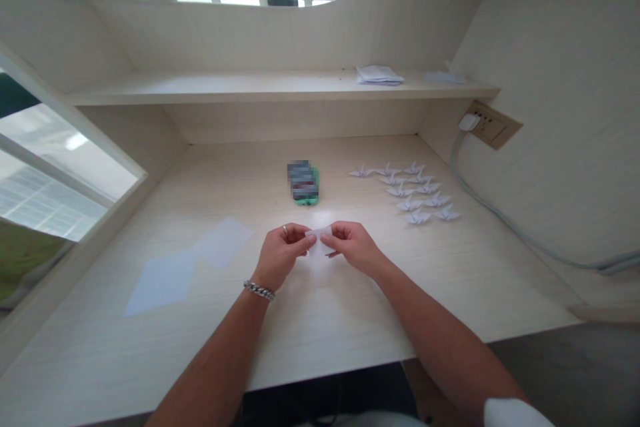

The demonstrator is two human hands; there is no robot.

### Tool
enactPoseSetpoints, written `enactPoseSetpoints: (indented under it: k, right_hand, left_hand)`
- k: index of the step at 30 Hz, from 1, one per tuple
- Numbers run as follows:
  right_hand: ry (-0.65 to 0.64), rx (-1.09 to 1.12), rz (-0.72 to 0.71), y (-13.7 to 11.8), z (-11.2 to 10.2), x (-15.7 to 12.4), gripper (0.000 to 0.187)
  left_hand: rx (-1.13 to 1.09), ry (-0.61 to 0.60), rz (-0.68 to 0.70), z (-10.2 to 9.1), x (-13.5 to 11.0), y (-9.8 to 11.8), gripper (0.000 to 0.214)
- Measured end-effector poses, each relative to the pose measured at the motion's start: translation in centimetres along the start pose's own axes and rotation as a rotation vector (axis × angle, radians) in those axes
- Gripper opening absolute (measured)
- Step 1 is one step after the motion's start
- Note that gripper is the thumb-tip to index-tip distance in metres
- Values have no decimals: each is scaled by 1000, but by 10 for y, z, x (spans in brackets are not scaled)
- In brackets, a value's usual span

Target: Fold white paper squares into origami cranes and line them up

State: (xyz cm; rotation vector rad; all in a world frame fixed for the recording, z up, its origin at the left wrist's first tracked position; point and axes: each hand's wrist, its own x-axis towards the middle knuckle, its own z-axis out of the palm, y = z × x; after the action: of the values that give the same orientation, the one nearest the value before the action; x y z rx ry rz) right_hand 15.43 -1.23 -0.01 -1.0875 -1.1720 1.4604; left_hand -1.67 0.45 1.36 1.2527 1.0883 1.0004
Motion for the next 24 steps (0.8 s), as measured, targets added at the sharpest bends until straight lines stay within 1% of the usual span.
enactPoseSetpoints:
  k: [3, 5, 7, 12, 16, 20, 22, 24]
  right_hand:
    - [16, -54, 18, 1, -1, -1, 37]
    - [5, -52, 46, 1, -1, -2, 35]
    - [-13, -39, 60, 0, -1, -4, 34]
    - [-14, 13, 51, -3, 2, -8, 32]
    - [-1, 151, 66, -3, 6, -8, 31]
    - [12, 273, 71, -2, 8, -8, 30]
    - [-19, 286, 67, -4, 7, -9, 30]
    - [-89, 284, 82, -7, 4, -11, 33]
  left_hand:
    - [37, -75, -34, -2, -1, 3, 25]
    - [60, -128, -34, -4, -1, 5, 24]
    - [73, -157, -27, -6, -2, 7, 23]
    - [61, -148, -32, -9, -1, 8, 18]
    - [-25, -136, -43, -10, 0, 5, 13]
    - [-59, -126, -3, -12, -1, 4, 6]
    - [-39, -135, 27, -14, -1, 6, 4]
    - [14, -153, 51, -14, -3, 9, 4]
